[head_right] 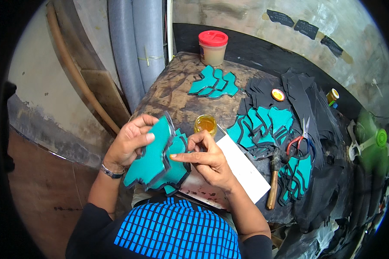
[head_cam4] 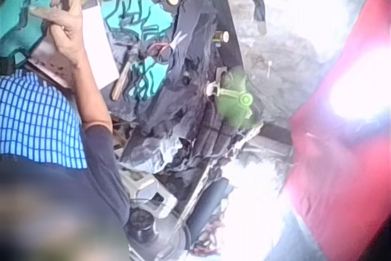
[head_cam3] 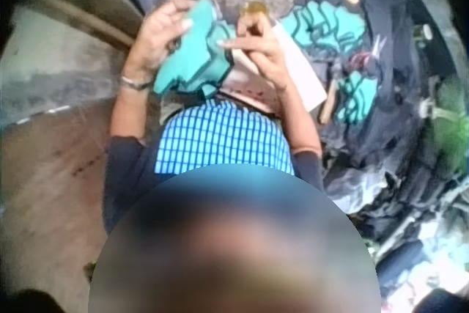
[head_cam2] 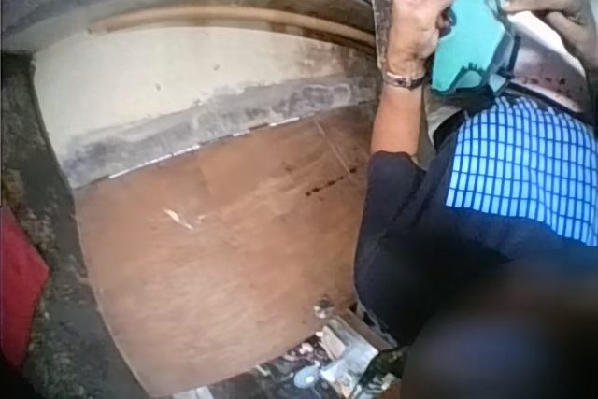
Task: The person presses a black rubber strip onto the edge of a teal rubber piece using a mallet, then flips and inspects the assembled part. They open a jar of adhesive and apply it by hand to the edges of several teal rubber pieces, stacking them on the table.
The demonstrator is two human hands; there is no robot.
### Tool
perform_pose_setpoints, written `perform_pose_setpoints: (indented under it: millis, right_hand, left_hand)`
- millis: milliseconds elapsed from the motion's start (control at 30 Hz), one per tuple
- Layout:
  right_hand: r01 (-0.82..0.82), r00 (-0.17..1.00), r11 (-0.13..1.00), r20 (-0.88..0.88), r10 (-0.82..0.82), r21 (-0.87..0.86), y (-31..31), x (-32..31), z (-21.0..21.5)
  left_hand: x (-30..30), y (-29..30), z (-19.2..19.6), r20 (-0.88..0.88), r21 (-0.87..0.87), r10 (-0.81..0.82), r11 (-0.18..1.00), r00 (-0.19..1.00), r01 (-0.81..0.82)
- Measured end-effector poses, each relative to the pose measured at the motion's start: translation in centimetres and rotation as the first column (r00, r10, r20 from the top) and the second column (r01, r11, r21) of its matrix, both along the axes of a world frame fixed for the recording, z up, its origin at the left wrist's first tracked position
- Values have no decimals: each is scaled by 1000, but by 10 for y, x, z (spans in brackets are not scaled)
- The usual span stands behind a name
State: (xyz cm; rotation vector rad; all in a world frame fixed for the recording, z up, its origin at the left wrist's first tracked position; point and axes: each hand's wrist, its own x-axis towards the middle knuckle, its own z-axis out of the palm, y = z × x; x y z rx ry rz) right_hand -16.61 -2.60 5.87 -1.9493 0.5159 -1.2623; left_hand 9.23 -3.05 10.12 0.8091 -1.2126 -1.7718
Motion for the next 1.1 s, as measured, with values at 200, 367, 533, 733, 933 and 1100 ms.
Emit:
perform_pose_setpoints:
  millis: [200,367,533,733,933,1100]
  right_hand:
    - [540,799,832,-234,-554,-124,-28,-27,7]
    - [523,684,810,-436,-585,-265,-37,-18,2]
    - [534,659,786,-427,-618,-313,-32,-10,6]
    - [477,820,870,-291,-492,-126,-10,-7,19]
    - [-79,983,909,181,4,409,0,16,4]
    - [-37,997,924,78,8,381,0,15,-1]
  left_hand:
    - [11,-13,-25,-275,246,460,883,845,-400]
    - [16,8,-48,-389,417,397,881,832,-225]
    - [-4,23,-50,-388,418,509,840,768,-346]
    - [-22,29,-23,-354,339,358,910,864,-238]
    - [-32,33,-13,-270,209,359,928,893,-309]
    - [-32,32,-12,-260,171,392,918,883,-357]
